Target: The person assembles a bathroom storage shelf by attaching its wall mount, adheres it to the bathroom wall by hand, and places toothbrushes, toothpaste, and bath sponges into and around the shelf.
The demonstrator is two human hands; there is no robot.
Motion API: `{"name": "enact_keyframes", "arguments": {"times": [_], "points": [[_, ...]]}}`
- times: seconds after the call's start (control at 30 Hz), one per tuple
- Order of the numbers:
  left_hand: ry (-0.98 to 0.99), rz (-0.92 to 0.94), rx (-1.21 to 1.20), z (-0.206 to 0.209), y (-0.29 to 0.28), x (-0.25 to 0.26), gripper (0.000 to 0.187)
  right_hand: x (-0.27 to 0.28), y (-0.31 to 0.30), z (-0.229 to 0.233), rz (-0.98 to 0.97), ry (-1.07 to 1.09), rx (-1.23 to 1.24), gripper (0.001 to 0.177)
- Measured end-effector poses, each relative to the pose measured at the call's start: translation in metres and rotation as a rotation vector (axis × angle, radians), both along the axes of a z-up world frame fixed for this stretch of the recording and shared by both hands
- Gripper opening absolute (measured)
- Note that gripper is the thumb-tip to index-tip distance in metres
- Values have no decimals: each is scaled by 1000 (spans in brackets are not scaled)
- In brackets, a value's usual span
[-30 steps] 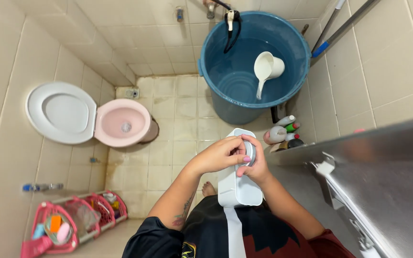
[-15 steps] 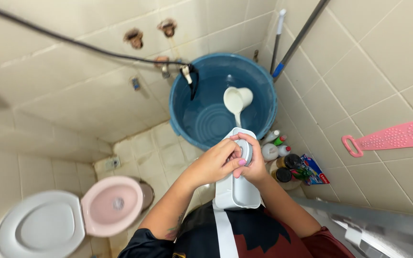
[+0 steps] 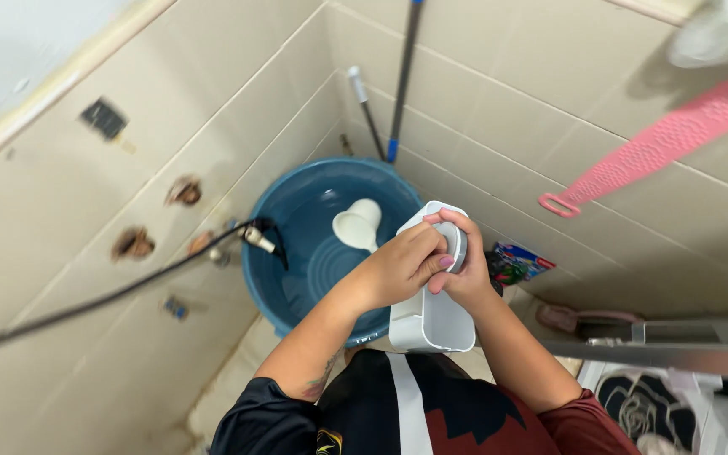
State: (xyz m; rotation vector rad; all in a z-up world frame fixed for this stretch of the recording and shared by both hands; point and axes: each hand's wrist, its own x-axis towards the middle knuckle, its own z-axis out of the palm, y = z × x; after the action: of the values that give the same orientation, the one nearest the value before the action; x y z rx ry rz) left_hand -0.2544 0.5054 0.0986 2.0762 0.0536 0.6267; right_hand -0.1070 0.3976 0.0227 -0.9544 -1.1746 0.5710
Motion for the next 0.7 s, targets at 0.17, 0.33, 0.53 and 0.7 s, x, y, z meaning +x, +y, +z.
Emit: {"name": "enact_keyframes", "arguments": {"times": [0.17, 0.33, 0.53, 0.7], "points": [[-64, -192, 34, 9, 30, 15, 22, -10, 10, 10, -239, -3, 28, 108], [-97, -273, 40, 21, 40, 28, 20, -10, 5, 23, -379, -14, 3, 111], [-62, -369, 35, 34, 52, 48, 30, 2, 1, 36, -391, -82, -32, 113], [-34, -429, -42, 29, 46, 63, 27, 14, -10, 29, -419, -59, -93, 113]]}}
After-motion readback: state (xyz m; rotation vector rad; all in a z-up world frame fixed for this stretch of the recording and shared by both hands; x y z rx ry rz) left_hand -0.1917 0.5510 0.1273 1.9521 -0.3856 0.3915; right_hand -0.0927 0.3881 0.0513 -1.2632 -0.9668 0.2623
